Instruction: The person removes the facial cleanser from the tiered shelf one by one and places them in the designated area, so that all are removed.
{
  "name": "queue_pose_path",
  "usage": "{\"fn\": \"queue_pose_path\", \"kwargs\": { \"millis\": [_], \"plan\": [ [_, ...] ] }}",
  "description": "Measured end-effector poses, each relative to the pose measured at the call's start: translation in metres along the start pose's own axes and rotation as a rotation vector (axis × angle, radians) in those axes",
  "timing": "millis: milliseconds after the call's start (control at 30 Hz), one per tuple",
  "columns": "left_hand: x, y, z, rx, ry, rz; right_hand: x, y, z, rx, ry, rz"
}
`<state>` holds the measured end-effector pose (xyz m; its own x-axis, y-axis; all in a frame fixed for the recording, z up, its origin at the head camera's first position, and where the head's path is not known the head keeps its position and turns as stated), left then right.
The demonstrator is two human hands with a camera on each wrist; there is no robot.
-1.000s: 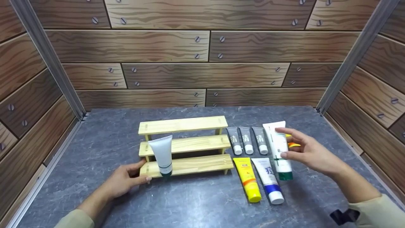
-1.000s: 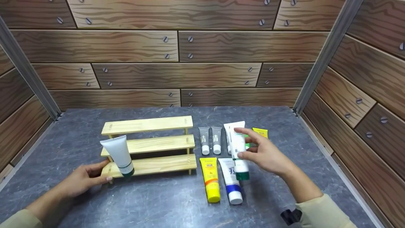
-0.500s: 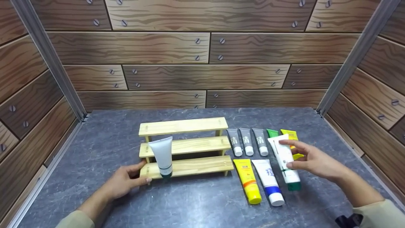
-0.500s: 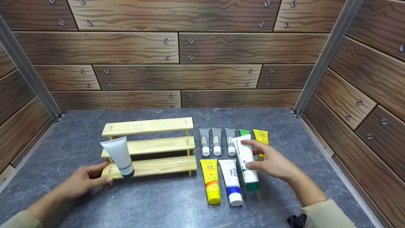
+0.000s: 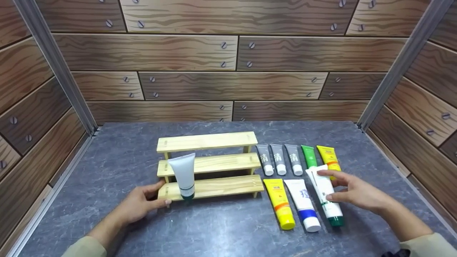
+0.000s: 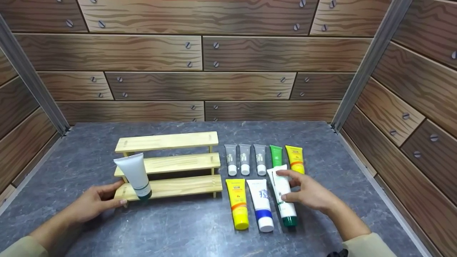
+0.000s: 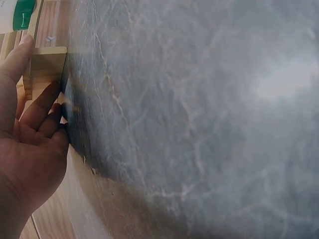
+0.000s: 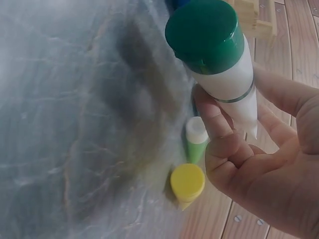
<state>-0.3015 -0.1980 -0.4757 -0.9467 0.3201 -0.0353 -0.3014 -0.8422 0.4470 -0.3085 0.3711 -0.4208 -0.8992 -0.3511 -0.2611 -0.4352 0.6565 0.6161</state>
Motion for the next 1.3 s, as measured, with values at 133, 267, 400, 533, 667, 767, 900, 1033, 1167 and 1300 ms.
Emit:
{"fn": "queue_pose_path", "kwargs": {
  "millis": [133,267,400,533,667,767,900,1033,1167,1300],
  "plan": [
    [0.0,0.0,0.0,0.016,-0.005,0.004,0.0,-0.002,0.008,-0.003,-0.018,-0.008],
    [0.0,0.001,0.001,0.02,-0.014,0.003,0.0,-0.006,0.014,0.004,-0.015,-0.024],
    [0.001,0.001,0.0,0.017,-0.012,0.003,0.0,-0.008,0.017,0.002,-0.016,-0.031],
    [0.001,0.001,0.0,0.016,-0.012,0.001,0.002,-0.01,0.022,0.007,-0.044,-0.035],
    [0.001,0.0,0.0,0.004,-0.015,-0.01,0.002,-0.011,0.023,0.022,-0.036,-0.042],
    [0.001,-0.001,-0.001,-0.007,-0.007,-0.02,0.002,-0.013,0.022,0.021,0.0,-0.052],
    [0.001,-0.001,-0.003,-0.009,0.006,-0.023,0.004,-0.014,0.022,0.004,0.004,-0.053],
    [0.002,0.0,-0.003,0.014,0.02,-0.005,0.005,-0.016,0.02,-0.008,0.013,-0.056],
    [0.002,0.0,-0.003,0.03,0.033,0.005,0.005,-0.018,0.017,0.014,0.049,-0.064],
    [0.001,0.0,-0.001,0.017,0.015,0.001,0.006,-0.02,0.019,0.041,0.05,-0.073]
  ]
}}
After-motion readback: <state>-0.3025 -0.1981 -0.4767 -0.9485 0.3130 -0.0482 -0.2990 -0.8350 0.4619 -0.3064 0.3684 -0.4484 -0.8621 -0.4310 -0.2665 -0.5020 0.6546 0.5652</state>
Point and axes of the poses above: each hand's wrist, its own x-axis towards the middle knuckle, its own y-axis out of the back of the hand, z = x × y, the point moved 9 cm from there along x, towards the middle knuckle, and after that the axes turned 3 degrees about -z, right-handed, at the moved point
